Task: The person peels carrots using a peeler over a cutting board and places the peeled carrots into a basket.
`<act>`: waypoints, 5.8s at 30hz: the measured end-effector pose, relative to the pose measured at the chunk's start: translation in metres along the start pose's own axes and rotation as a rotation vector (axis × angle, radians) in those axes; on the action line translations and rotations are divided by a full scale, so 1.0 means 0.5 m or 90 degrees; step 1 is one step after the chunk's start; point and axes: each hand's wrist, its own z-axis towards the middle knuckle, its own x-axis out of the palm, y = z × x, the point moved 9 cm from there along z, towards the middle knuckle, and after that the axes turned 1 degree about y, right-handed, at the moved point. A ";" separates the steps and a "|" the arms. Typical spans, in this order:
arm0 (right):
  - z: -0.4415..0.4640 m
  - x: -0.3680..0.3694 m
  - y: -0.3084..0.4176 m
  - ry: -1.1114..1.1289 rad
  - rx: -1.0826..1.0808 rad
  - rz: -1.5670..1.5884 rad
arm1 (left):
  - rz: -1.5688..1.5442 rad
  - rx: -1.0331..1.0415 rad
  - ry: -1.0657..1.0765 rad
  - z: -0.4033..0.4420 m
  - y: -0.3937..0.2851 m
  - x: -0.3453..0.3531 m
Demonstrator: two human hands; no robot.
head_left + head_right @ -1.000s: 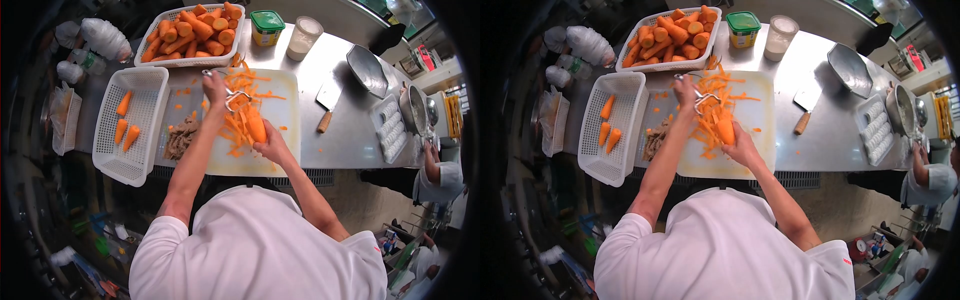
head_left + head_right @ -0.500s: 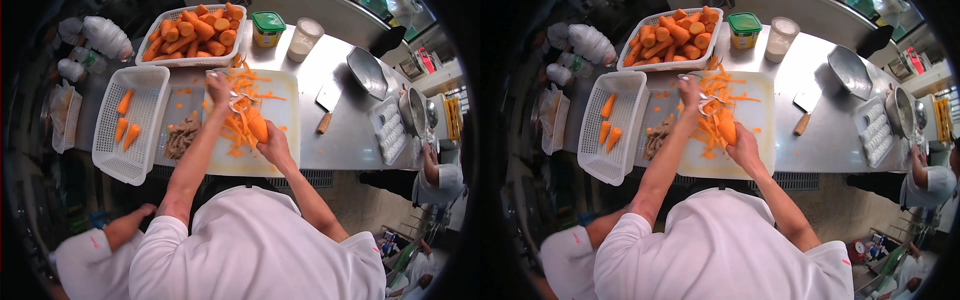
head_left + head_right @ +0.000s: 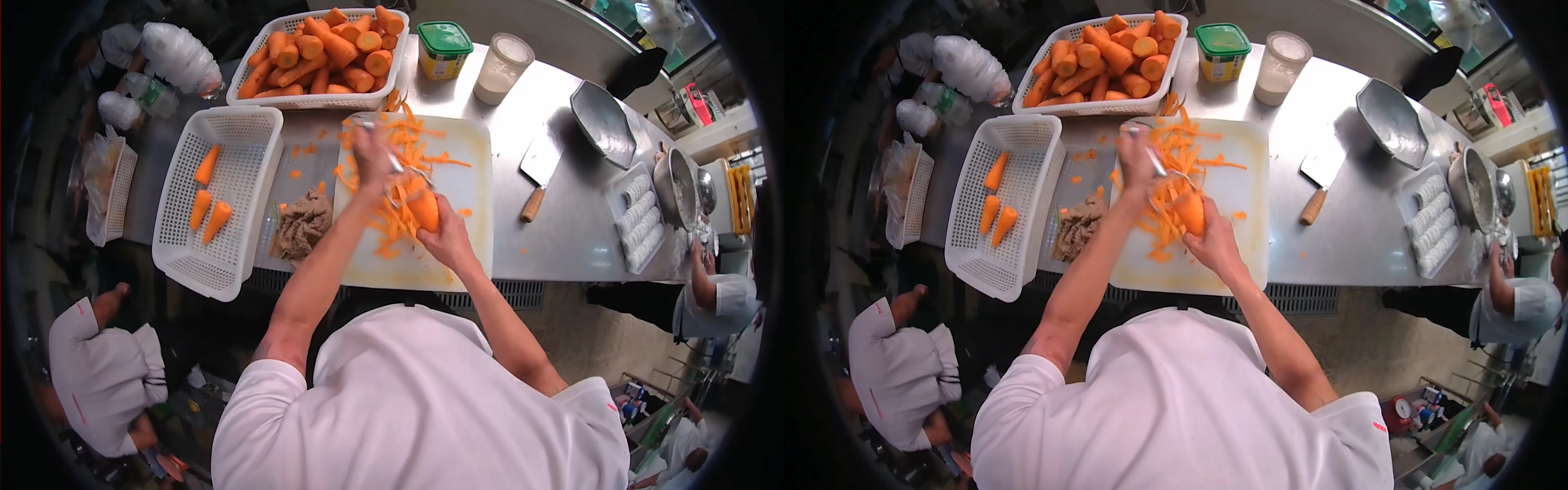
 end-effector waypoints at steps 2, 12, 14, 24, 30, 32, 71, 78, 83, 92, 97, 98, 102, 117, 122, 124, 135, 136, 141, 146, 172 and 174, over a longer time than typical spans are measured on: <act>0.005 -0.005 0.015 -0.036 -0.027 -0.059 | 0.058 0.036 0.149 -0.035 0.002 0.061; -0.012 -0.008 0.033 -0.082 -0.119 -0.179 | 0.164 0.063 0.059 0.071 0.053 -0.001; -0.009 -0.037 0.045 -0.106 -0.151 -0.150 | 0.043 -0.035 -0.093 0.108 0.054 -0.072; -0.005 0.001 0.020 -0.062 -0.090 -0.073 | 0.010 0.015 0.067 0.047 0.020 0.004; 0.008 0.005 0.020 -0.092 -0.083 -0.227 | 0.070 0.015 0.156 -0.042 -0.023 0.052; 0.001 -0.004 0.048 -0.116 -0.128 -0.233 | 0.072 0.036 0.079 0.030 0.009 0.013; 0.127 0.147 0.130 0.188 -0.236 -0.410 | -0.075 -0.038 -0.258 0.038 0.132 -0.325; 0.090 0.244 0.063 0.115 -0.208 -0.404 | -0.090 -0.031 -0.158 0.022 0.125 -0.334; 0.085 0.240 0.049 0.132 -0.272 -0.430 | 0.038 0.058 -0.216 0.050 0.133 -0.348; 0.081 0.161 0.173 0.362 -0.182 -0.573 | 0.088 0.071 -0.297 0.027 0.130 -0.352; 0.080 0.205 0.371 0.432 -0.268 -0.291 | 0.050 0.049 -0.225 0.072 0.211 -0.364; 0.111 0.239 0.395 0.357 -0.314 -0.239 | -0.294 0.040 -0.183 0.074 0.239 -0.326; 0.243 0.450 0.457 0.229 -0.401 -0.172 | -0.188 0.060 -0.102 0.080 0.333 -0.302; 0.642 0.055 0.295 -0.258 -0.271 -0.691 | 0.324 -0.048 0.239 -0.141 0.027 -0.394; 0.707 0.079 0.258 -0.174 -0.420 -0.722 | 0.576 0.017 0.338 -0.172 0.027 -0.324; 0.722 0.071 0.259 -0.148 -0.437 -0.695 | 0.602 0.046 0.345 -0.184 0.022 -0.307; 0.506 -0.257 0.347 0.108 -0.220 0.012 | 0.329 -0.011 0.301 -0.169 -0.029 -0.368; 0.467 -0.284 0.325 0.103 -0.230 0.103 | 0.299 -0.025 0.293 -0.168 -0.039 -0.368; 0.336 -0.168 0.144 0.151 -0.149 0.887 | 0.298 -0.065 0.361 -0.160 -0.064 -0.287; 0.248 -0.019 -0.038 0.017 0.122 0.945 | 0.293 0.247 0.355 -0.146 -0.174 -0.041; 0.257 -0.115 -0.092 -0.193 -0.002 0.915 | 0.550 0.265 0.482 -0.340 -0.156 -0.036; 0.256 -0.115 -0.084 -0.155 -0.004 0.881 | 0.521 0.242 0.487 -0.335 -0.187 -0.042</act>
